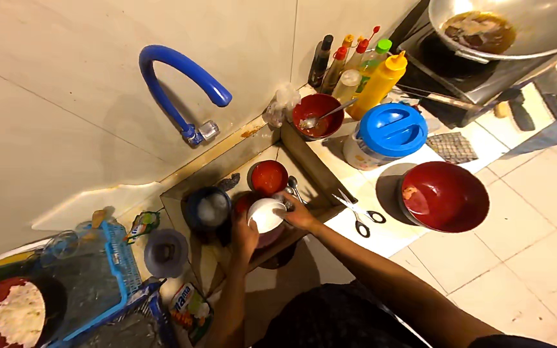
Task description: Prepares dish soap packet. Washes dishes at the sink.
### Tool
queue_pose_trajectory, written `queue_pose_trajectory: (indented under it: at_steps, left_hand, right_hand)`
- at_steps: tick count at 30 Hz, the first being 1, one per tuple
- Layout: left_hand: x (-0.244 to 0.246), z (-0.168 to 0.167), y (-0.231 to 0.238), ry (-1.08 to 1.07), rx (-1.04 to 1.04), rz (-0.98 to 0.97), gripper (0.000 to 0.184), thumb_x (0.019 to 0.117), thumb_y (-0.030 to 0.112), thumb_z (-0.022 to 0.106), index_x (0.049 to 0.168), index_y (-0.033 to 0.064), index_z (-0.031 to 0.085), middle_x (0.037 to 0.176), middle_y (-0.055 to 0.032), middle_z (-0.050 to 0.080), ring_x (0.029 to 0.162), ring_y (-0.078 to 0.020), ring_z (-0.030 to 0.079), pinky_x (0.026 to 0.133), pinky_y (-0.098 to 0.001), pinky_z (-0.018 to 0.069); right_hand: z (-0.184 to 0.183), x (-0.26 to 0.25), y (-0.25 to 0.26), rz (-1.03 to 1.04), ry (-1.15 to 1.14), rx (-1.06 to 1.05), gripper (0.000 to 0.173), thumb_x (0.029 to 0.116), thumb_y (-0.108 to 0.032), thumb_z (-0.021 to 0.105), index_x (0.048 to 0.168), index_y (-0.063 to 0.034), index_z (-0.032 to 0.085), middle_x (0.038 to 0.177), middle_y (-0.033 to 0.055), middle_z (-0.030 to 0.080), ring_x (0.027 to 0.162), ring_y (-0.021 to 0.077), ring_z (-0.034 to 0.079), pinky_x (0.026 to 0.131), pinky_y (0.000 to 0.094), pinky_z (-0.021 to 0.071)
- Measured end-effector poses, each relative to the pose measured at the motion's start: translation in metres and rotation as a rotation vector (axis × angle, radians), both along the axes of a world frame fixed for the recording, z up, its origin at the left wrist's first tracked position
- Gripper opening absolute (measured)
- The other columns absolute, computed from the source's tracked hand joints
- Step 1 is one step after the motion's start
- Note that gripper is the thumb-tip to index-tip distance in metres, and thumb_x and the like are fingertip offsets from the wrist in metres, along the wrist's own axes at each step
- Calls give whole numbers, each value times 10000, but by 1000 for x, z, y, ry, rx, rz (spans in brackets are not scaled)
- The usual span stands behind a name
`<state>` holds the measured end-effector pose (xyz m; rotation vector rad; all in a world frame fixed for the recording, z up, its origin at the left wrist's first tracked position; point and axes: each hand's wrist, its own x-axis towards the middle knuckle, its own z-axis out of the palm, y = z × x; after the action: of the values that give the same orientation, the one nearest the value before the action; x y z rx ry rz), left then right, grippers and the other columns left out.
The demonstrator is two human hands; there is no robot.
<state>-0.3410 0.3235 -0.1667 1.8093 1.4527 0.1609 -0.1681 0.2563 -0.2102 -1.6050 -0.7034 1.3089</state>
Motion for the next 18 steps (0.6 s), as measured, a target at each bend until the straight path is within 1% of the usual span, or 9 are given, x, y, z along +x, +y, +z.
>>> queue_pose_trajectory:
  at_steps: [2,5,6,9,11,13,15,16,18]
  left_hand:
    - [-2,-11,3,-218,79,160,390,1018,145,584,1321,-101,578,1238,-270,655,1166,-313,649,1033,-448,509]
    - [16,-22,-23,-476,-76,514,603,1030,194,620,1485,-108,362,1402,-288,541,1298,-295,563,1114,-412,457]
    - [14,-25,-29,-468,-80,535,577,1042,195,599,1478,-107,373,1393,-286,550,1283,-293,574,1102,-412,467]
    - [-21,-34,-31,-232,-35,217,491,982,-8,549,1453,-109,452,1378,-322,556,1240,-386,601,1051,-494,503]
    - [-31,-32,-24,-78,15,8,609,864,-106,631,1453,-90,476,1348,-322,586,1244,-423,601,1071,-533,484]
    - [-25,-27,-20,-33,86,-124,525,821,-54,713,1330,-93,590,1244,-290,658,1191,-407,637,1058,-541,489]
    - [-16,-28,-30,-208,84,-75,395,856,31,712,1208,-135,641,1176,-258,687,1158,-307,649,1064,-439,487]
    - [-10,-26,-37,-256,47,-4,403,886,52,718,1220,-150,618,1184,-248,681,1162,-254,640,1071,-373,478]
    - [-4,-22,-39,-187,49,21,420,898,66,711,1249,-140,604,1208,-249,673,1178,-266,636,1080,-378,474]
  right_hand:
    - [9,-11,9,-52,83,5,468,965,-100,675,1402,-21,526,1240,189,652,1072,221,672,944,395,565]
    - [15,-39,13,-167,232,-18,579,962,-104,691,1475,-12,438,1266,181,639,1069,205,680,921,372,586]
    - [12,-36,11,-112,165,35,576,943,-76,698,1460,7,457,1291,181,633,1113,193,669,961,353,572]
    - [5,2,8,226,-210,218,623,820,-50,784,1399,-11,558,1348,182,626,1235,239,617,1073,422,507]
    - [20,14,10,488,-406,256,748,773,-320,891,1417,-111,572,1434,130,571,1320,256,553,1120,489,459]
    - [40,2,14,627,-595,298,786,749,-568,852,1378,-160,614,1440,122,564,1338,302,523,1102,538,448]
    - [55,-21,14,662,-743,338,624,839,-561,768,1283,-134,668,1302,144,639,1221,345,598,988,573,508]
    - [59,-32,12,634,-776,347,494,883,-478,735,1202,-103,693,1192,152,683,1126,350,653,912,583,539]
    - [51,-38,6,521,-765,352,360,891,-393,691,1040,-66,717,983,142,737,957,326,718,822,588,557]
